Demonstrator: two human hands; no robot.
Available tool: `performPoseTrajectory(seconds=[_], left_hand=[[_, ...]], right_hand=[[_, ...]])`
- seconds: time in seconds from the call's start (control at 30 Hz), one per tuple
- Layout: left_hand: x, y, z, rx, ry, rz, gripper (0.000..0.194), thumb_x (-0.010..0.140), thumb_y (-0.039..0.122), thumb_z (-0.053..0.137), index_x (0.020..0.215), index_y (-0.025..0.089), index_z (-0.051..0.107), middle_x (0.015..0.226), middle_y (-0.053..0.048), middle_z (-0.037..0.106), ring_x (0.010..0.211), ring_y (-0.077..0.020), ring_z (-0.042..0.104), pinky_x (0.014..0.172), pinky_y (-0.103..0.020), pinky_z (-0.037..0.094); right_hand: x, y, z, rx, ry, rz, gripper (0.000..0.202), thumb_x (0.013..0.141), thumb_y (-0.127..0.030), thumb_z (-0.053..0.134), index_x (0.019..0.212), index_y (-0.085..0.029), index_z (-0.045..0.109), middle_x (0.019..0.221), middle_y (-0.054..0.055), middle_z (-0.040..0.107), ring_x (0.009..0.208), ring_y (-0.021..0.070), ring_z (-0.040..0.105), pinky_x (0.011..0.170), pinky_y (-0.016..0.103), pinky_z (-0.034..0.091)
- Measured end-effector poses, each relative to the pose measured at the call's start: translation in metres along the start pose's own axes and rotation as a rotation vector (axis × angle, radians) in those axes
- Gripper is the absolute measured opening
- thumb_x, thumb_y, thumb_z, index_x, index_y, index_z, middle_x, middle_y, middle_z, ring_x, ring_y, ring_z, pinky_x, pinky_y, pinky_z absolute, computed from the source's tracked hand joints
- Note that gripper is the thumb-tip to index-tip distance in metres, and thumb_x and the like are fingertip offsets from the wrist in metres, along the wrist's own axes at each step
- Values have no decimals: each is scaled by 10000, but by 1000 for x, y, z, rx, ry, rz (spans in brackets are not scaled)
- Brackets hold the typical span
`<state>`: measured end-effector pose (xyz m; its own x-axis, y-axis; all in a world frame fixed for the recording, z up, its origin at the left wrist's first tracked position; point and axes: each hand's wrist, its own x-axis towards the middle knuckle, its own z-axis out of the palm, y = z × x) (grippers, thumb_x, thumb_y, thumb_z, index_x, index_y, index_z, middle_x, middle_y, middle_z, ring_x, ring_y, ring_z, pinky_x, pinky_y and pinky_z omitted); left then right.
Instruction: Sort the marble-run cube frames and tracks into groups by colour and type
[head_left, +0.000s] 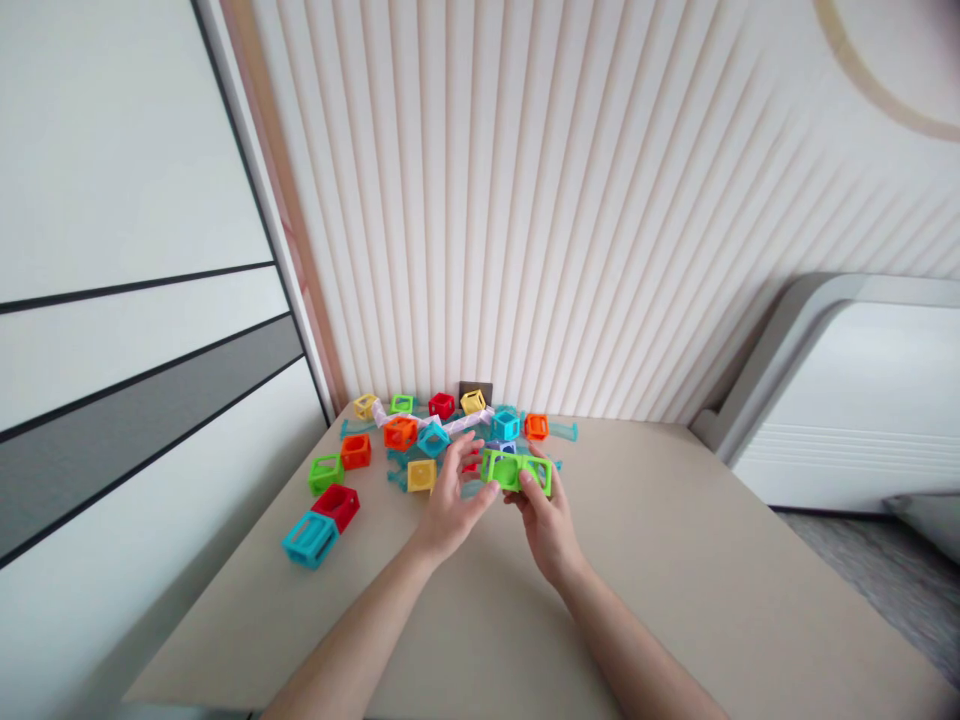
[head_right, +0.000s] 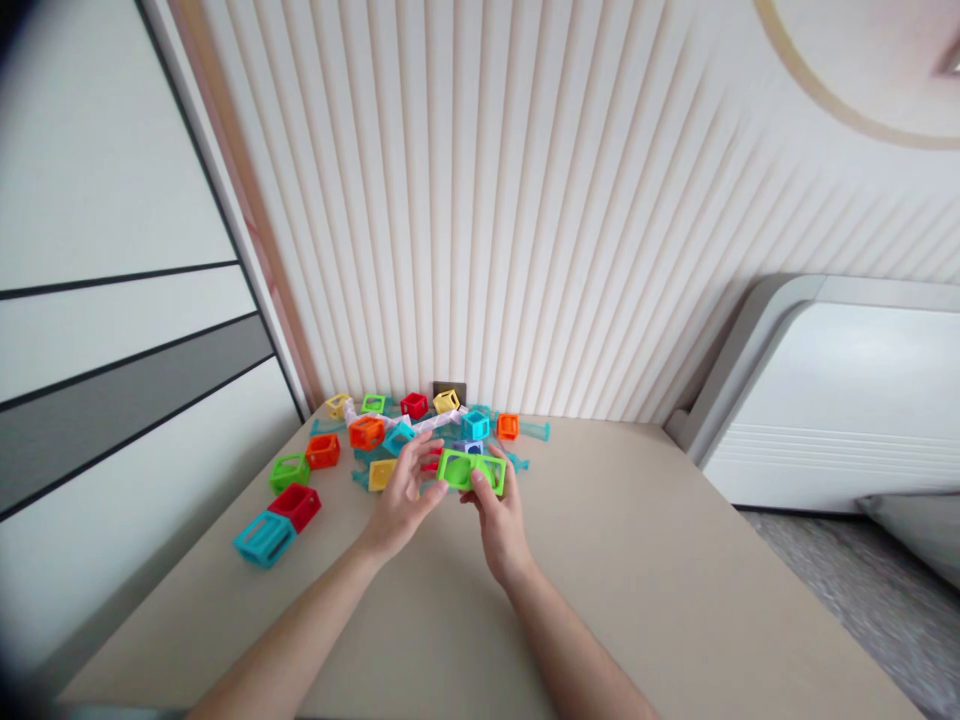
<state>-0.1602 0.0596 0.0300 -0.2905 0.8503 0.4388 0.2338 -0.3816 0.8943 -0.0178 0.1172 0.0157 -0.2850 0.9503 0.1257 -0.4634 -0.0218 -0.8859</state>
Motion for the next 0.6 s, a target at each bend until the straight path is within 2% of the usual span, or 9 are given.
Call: performPoseTrajectory(seconds=[0.1, 0.23, 0.3, 0.47, 0.6], left_hand=[[-5, -1, 3, 186, -58, 162, 737, 863, 340, 728, 1486, 280, 339, 1495, -142, 475, 1358, -294, 505, 1085, -466, 485], [-5, -2, 0, 456, 22, 466, 652, 862, 305, 750, 1422, 276, 418, 1400, -142, 559, 1331, -305, 531, 1094, -519, 470], [-3, -1, -3, 527, 30, 548, 597, 862, 316, 754, 1378, 266, 458, 1347, -145, 601, 1286, -306, 571, 1069, -521, 492], [-3, -1, -8, 604, -59, 570, 483, 912, 315, 687, 1355, 262, 501, 1258, -130, 667, 1183, -290, 643, 1010, -492, 542], [-4, -4, -7, 585, -69, 538, 488, 914, 300, 682, 1370, 261, 514, 1216, -121, 680, 1161, -278, 650, 999, -462, 555]], right_hand=[[2, -1, -3, 29, -13, 37, 528, 816, -475, 775, 1271, -285, 589, 1036, 27, 696, 791, 180, 652, 705, 320, 555], [-1, -3, -2, -47, -39, -3, 518, 795, -447, 803, 1246, -294, 597, 1076, 26, 700, 865, 199, 657, 741, 319, 552], [-4, -6, -1, -107, -57, -30, 532, 779, -435, 820, 1239, -291, 596, 1073, 24, 701, 886, 203, 654, 763, 316, 547], [-10, -13, 4, -169, -148, -7, 602, 760, -432, 833, 1277, -292, 558, 1046, 19, 700, 897, 213, 656, 781, 325, 553], [-11, -14, 4, -178, -158, 6, 649, 768, -432, 831, 1327, -303, 526, 1036, 10, 690, 851, 192, 648, 757, 313, 551]])
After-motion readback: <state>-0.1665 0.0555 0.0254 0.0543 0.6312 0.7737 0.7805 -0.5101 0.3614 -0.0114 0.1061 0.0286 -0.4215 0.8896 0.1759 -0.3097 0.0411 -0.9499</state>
